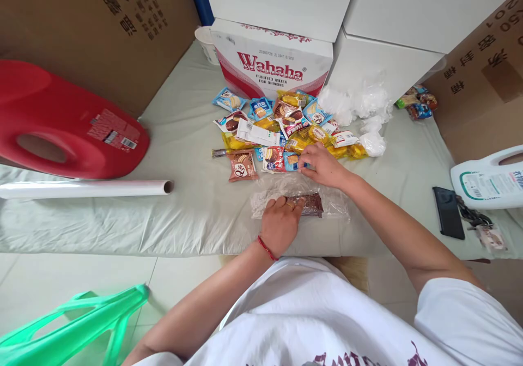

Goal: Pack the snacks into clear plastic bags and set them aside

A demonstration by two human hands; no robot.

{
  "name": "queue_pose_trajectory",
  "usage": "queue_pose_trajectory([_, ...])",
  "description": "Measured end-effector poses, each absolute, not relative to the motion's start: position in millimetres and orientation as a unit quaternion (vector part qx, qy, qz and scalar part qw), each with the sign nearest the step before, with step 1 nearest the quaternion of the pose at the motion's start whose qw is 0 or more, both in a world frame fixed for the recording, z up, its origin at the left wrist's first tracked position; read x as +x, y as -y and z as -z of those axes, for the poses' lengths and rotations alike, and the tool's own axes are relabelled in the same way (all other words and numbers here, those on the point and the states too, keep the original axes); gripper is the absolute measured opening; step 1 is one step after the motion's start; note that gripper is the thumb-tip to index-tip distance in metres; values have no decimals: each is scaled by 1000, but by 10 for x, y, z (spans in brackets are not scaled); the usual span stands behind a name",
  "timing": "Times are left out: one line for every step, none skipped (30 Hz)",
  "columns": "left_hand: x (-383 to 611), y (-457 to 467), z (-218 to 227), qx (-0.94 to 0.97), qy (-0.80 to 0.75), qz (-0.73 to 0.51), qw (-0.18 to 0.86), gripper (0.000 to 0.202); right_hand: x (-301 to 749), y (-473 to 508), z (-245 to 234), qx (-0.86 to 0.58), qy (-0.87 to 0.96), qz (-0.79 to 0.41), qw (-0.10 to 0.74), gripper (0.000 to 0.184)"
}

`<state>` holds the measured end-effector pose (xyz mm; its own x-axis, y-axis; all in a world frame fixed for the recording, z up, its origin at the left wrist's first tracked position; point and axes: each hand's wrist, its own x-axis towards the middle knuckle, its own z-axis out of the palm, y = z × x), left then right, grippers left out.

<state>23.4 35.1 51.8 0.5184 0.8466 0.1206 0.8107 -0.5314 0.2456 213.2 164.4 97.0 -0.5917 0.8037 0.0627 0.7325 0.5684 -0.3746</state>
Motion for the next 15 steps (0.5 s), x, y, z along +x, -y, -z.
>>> queue_pose_trajectory([234, -344, -511, 866, -480, -112, 83, 40, 2160, -1562, -1034, -420, 885, -155, 125, 15])
queue_pose_trajectory([236, -337, -504, 865, -482, -112, 84, 41, 2183, -1462, -1091, -408, 891, -152, 128, 17])
queue_pose_trajectory([239, -329, -497, 864, -484, -112, 83, 41, 2198, -1348, -1136, -401, 896, -145, 124, 20])
queue_pose_trajectory([241, -322, -488, 863, -485, -113, 79, 41, 2209, -1223, -1164, -395, 901, -134, 117, 23])
queue_pose_trajectory([244, -316, -478, 863, -487, -114, 74, 41, 2214, -1094, -1170, -387, 907, -123, 109, 26])
queue_pose_trajectory([245, -311, -468, 862, -489, -116, 69, 38, 2217, -967, -1154, -376, 914, -114, 103, 28])
queue_pose_trajectory([244, -307, -455, 861, -491, -117, 66, 35, 2218, -846, -1117, -361, 920, -109, 102, 30])
queue_pose_trajectory([239, -307, -442, 858, -495, -120, 66, 31, 2219, -739, -1062, -344, 926, -110, 107, 30])
queue_pose_trajectory([230, -309, -427, 854, -501, -124, 68, 29, 2220, -647, -993, -330, 929, -116, 118, 31])
queue_pose_trajectory([215, -315, -413, 849, -507, -130, 75, 29, 2223, -573, -916, -321, 929, -125, 134, 31])
queue_pose_trajectory([194, -325, -398, 842, -514, -136, 86, 29, 2227, -516, -838, -318, 926, -137, 151, 33])
queue_pose_trajectory([166, -340, -385, 835, -520, -145, 101, 29, 2233, -475, -764, -319, 921, -149, 166, 36])
queue_pose_trajectory([134, -359, -374, 826, -529, -156, 122, 29, 2239, -447, -697, -320, 916, -162, 178, 39])
queue_pose_trajectory([99, -381, -365, 813, -537, -169, 147, 28, 2246, -429, -641, -321, 912, -175, 185, 41])
queue_pose_trajectory([62, -404, -359, 800, -543, -184, 177, 28, 2252, -419, -597, -321, 910, -186, 187, 42])
